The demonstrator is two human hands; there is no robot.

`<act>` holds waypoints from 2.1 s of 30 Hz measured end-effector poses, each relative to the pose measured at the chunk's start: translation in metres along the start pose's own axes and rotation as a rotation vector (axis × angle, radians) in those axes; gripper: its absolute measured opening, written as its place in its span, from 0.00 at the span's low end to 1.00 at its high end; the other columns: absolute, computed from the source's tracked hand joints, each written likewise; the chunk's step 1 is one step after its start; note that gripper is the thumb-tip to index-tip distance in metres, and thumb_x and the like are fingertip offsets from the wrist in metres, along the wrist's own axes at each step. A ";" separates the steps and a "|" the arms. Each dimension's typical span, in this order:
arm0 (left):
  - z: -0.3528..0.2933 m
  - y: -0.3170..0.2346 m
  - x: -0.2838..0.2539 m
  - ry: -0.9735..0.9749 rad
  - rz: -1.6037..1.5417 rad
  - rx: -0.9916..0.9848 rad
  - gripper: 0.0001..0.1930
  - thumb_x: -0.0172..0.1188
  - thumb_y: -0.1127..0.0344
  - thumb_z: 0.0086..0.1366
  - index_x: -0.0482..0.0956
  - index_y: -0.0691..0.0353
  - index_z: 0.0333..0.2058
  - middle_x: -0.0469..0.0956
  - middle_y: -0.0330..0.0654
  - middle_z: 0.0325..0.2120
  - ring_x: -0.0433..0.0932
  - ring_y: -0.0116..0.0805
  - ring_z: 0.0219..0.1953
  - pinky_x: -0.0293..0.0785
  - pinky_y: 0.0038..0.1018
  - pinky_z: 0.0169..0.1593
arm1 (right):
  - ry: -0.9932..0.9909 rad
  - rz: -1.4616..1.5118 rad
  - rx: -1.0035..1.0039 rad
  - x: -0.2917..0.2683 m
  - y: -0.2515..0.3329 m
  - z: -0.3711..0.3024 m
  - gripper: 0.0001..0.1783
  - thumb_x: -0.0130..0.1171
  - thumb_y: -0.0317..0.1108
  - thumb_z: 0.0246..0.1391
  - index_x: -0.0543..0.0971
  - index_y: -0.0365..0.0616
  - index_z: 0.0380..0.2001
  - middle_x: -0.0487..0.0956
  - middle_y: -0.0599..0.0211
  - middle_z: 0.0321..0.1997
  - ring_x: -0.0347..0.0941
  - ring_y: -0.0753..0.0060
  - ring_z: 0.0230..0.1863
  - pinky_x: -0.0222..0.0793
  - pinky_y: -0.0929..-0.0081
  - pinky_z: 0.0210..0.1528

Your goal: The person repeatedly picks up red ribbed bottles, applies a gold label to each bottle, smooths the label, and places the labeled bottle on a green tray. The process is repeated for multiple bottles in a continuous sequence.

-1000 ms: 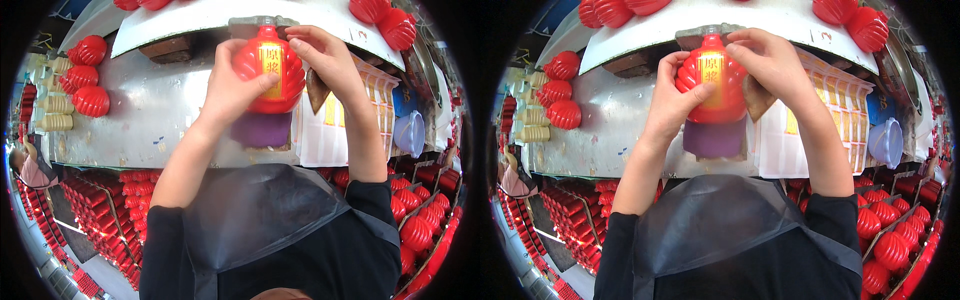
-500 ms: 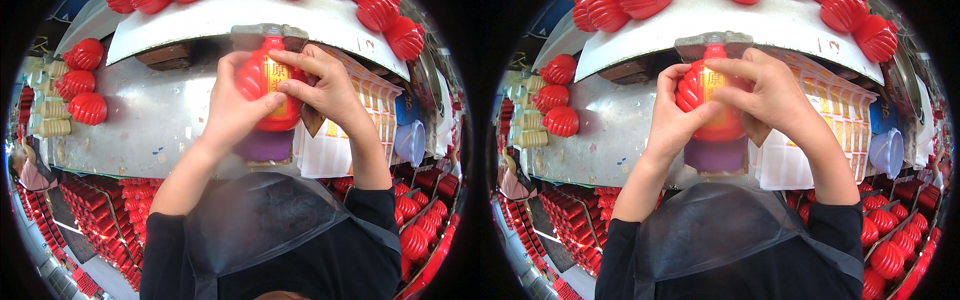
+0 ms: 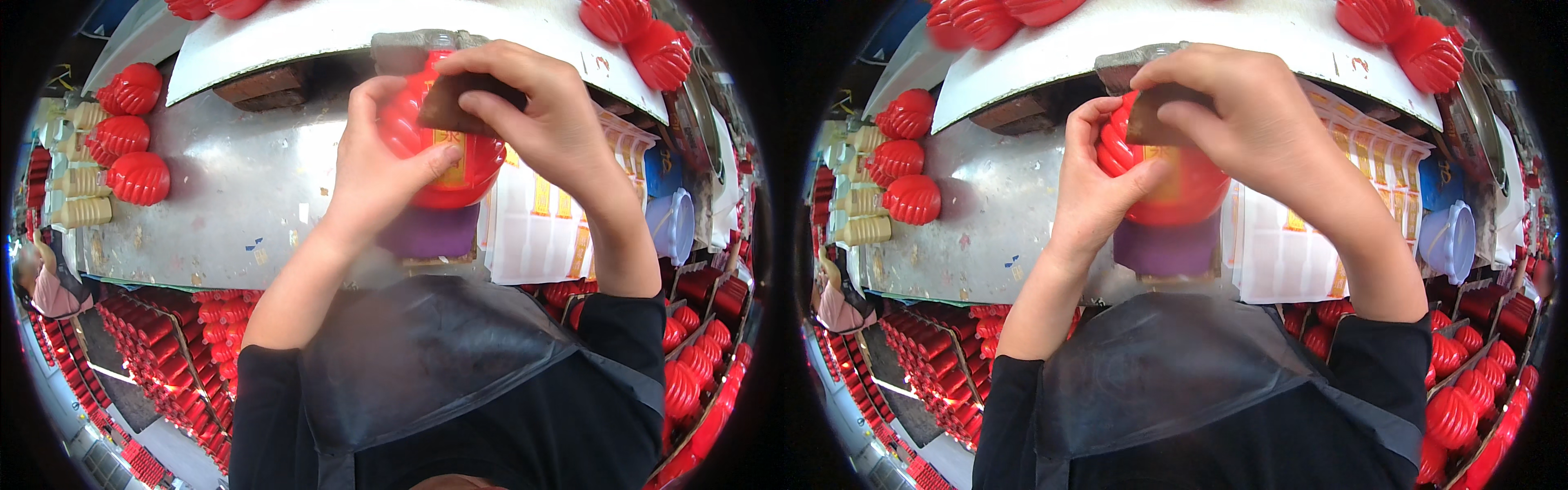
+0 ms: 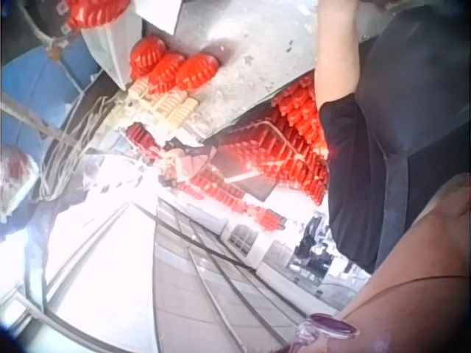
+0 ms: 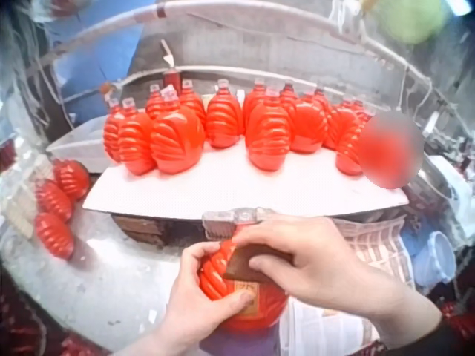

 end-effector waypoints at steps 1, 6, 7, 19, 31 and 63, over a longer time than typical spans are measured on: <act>0.000 0.003 0.000 0.000 -0.020 -0.025 0.47 0.83 0.56 0.51 0.64 0.65 0.64 0.78 0.55 0.56 0.81 0.44 0.57 0.78 0.37 0.61 | -0.059 -0.103 -0.008 0.001 0.000 0.000 0.17 0.65 0.19 0.59 0.84 0.40 0.52 0.86 0.59 0.45 0.86 0.66 0.46 0.81 0.74 0.49; -0.003 0.008 -0.001 0.003 -0.131 -0.019 0.35 0.69 0.55 0.68 0.65 0.63 0.66 0.77 0.50 0.58 0.79 0.40 0.58 0.77 0.35 0.61 | -0.244 -0.327 -0.271 0.001 0.034 -0.017 0.14 0.67 0.23 0.50 0.86 0.40 0.42 0.87 0.58 0.41 0.86 0.57 0.41 0.82 0.66 0.44; -0.002 0.009 -0.002 -0.004 -0.185 -0.010 0.31 0.65 0.55 0.72 0.65 0.63 0.66 0.78 0.49 0.58 0.79 0.39 0.57 0.77 0.34 0.60 | -0.228 -0.360 -0.412 0.007 0.051 -0.029 0.15 0.67 0.24 0.48 0.86 0.40 0.42 0.87 0.59 0.40 0.86 0.59 0.41 0.82 0.67 0.43; -0.004 0.004 0.001 0.082 -0.202 -0.036 0.21 0.52 0.63 0.82 0.64 0.65 0.67 0.72 0.43 0.59 0.72 0.30 0.60 0.68 0.29 0.67 | -0.248 -0.368 -0.335 0.028 0.063 -0.064 0.15 0.68 0.25 0.43 0.87 0.43 0.39 0.87 0.64 0.41 0.85 0.61 0.41 0.78 0.66 0.40; 0.003 -0.004 -0.003 0.084 -0.207 -0.073 0.33 0.63 0.68 0.69 0.61 0.64 0.69 0.68 0.48 0.65 0.67 0.35 0.67 0.63 0.33 0.72 | -0.294 -0.258 0.019 0.012 0.024 -0.013 0.16 0.66 0.27 0.58 0.81 0.42 0.50 0.84 0.55 0.39 0.82 0.44 0.39 0.79 0.56 0.43; 0.012 -0.017 0.006 0.115 -0.154 0.058 0.41 0.78 0.57 0.57 0.67 0.63 0.64 0.80 0.47 0.50 0.77 0.41 0.60 0.75 0.36 0.63 | -0.227 -0.375 0.001 -0.007 0.034 0.006 0.17 0.69 0.23 0.57 0.84 0.41 0.50 0.86 0.56 0.42 0.85 0.55 0.40 0.81 0.68 0.45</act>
Point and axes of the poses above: each hand's wrist, its own z-axis towards the middle knuckle, its own x-axis out of the palm, y = z × x, the point moved 6 cm from there along z, towards the middle knuckle
